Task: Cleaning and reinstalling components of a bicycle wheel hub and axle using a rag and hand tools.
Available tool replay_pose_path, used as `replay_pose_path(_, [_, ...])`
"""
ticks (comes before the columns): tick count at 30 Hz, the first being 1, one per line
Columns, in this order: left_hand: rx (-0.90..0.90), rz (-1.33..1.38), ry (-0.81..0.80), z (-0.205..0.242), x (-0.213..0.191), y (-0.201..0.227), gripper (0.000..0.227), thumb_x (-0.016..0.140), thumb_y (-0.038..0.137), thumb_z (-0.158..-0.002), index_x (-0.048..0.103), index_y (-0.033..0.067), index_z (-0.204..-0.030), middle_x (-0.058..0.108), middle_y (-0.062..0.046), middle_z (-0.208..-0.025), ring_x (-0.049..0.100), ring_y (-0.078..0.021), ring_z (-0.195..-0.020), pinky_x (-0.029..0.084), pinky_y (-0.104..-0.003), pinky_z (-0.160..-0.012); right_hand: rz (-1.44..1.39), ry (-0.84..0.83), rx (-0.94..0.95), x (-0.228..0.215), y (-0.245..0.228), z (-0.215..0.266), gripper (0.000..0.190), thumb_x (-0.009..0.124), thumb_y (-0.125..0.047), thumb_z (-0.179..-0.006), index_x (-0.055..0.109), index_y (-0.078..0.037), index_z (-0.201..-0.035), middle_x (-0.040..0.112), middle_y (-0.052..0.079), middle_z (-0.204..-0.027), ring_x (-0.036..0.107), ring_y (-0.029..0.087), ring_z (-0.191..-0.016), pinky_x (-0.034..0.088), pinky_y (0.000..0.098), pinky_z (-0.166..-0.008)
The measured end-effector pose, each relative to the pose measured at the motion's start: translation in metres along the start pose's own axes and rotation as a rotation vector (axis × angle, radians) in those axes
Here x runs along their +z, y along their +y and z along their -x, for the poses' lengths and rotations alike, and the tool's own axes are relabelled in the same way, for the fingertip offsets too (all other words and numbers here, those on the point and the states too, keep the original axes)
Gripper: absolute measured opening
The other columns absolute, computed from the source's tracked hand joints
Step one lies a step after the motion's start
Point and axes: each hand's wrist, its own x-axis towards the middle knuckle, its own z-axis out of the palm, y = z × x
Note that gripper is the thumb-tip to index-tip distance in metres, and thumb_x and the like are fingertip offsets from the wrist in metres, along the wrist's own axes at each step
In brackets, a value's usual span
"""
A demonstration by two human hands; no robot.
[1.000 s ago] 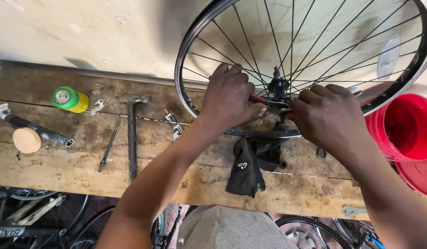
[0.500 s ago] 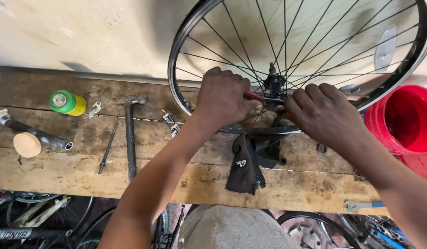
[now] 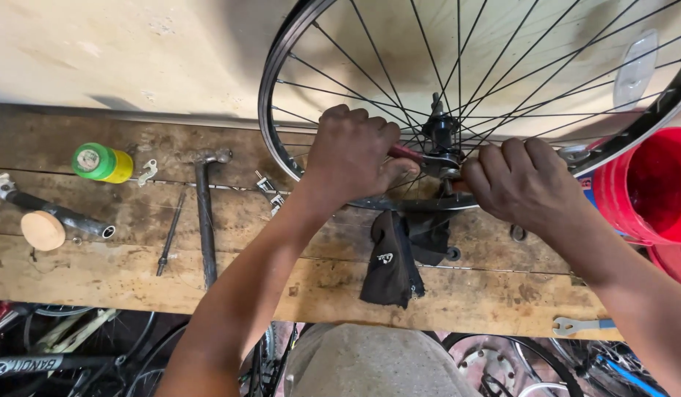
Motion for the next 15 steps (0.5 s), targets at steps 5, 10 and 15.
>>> replay_pose_path(5, [0.013,0.067,0.175,0.002,0.01,-0.002,0.071,0.03,0.078,-0.094,0.066,0.0182,-0.109,0.063,-0.003,-0.063,0.063,-0.0219,-0.059,0.05,-0.038,-0.056,0.013,0.022,0.002,0.008,-0.001,0.005,0.038,0.048,-0.03,-0.112,0.049,-0.016,-0.076,0.044,0.001,-0.067,0.042,0.016,-0.056,0.029,0.028,-0.054])
replay_pose_path(10, [0.049,0.098,0.228,-0.002,0.019,-0.003,0.061,0.032,0.069,-0.097,0.064,0.0175,-0.109,0.065,-0.004,-0.066,0.068,-0.0283,-0.073,0.054,-0.047,-0.062,0.038,0.039,0.068,0.012,-0.011,0.01,0.04,0.043,-0.033,-0.114,0.05,-0.015,-0.078,0.042,0.0,-0.066,0.037,0.015,-0.055,0.026,0.0286,-0.054])
replay_pose_path(15, [0.007,0.138,0.062,-0.003,0.01,0.0,0.068,0.028,0.072,-0.096,0.059,0.0164,-0.12,0.07,-0.013,-0.095,0.063,-0.0348,-0.101,0.052,-0.054,-0.077,-0.006,0.03,0.154,0.01,-0.017,0.012,0.038,0.049,-0.028,-0.112,0.048,-0.014,-0.077,0.041,0.004,-0.069,0.04,0.021,-0.057,0.028,0.0325,-0.056])
